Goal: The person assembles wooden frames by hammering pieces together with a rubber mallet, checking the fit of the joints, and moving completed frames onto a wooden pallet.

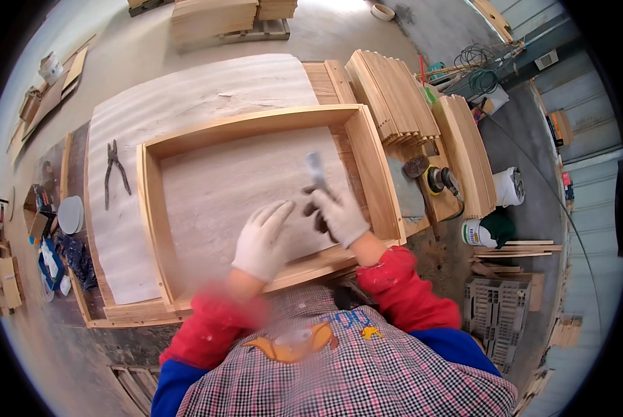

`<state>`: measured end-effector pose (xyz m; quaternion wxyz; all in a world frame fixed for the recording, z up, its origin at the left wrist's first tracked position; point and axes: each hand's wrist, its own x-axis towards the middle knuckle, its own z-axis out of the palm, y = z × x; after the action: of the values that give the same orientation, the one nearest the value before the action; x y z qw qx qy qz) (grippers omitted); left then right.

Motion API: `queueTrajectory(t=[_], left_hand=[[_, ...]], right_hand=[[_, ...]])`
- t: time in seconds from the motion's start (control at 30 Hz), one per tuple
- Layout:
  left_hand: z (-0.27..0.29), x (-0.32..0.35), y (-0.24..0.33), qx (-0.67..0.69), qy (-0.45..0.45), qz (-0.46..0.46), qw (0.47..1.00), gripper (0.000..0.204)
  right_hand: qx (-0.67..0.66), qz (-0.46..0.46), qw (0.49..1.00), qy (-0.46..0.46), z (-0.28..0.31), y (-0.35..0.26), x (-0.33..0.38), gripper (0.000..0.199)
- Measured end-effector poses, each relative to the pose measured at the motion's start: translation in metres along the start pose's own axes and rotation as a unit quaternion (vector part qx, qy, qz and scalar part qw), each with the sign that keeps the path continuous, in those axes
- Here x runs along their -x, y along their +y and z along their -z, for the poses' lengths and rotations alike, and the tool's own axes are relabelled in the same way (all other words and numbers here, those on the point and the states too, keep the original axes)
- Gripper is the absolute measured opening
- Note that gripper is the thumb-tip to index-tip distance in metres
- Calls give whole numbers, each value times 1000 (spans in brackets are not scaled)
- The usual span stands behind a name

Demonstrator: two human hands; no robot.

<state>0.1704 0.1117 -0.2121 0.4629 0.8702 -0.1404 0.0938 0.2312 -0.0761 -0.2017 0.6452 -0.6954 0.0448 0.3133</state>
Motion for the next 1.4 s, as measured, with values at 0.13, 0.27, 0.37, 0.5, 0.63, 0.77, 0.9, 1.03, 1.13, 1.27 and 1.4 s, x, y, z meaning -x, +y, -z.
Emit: queueTrajectory(t=[0.13,0.27,0.37,0.5,0.63,0.77,0.9,1.03,1.13,1.27,1.4], left_hand=[[8,33,0,-12,-171,79,982,47],[7,51,3,-56,-295,119,947,54],[5,50,5,-54,-271,125,953,55],[4,51,4,-50,-271,125,953,53],[6,47,8,-41,-272,129,953,51],[5,50,4,-31,-254,112,960,48],[7,47,6,-25,-270,133,953,50],[6,48,5,-31,-267,117,956,50],[6,50,3,-27,-270,135,953,50],[6,48,4,-22,-271,125,954,50],[6,48,4,-18,-271,120,955,51]], right_hand=[[-60,9,983,174,64,1,-31,34],[-219,26,960,172,89,-3,-55,33],[-369,66,916,143,101,1,-66,27],[-547,29,833,78,111,6,-76,21],[-639,37,766,-55,136,24,-90,25],[-655,27,755,-32,130,6,-97,26],[-651,5,757,-56,135,10,-93,25],[-638,22,769,-45,134,4,-99,25],[-462,24,872,161,107,-6,-91,28],[-119,42,944,306,93,20,-83,43],[-102,88,934,331,100,39,-105,45]])
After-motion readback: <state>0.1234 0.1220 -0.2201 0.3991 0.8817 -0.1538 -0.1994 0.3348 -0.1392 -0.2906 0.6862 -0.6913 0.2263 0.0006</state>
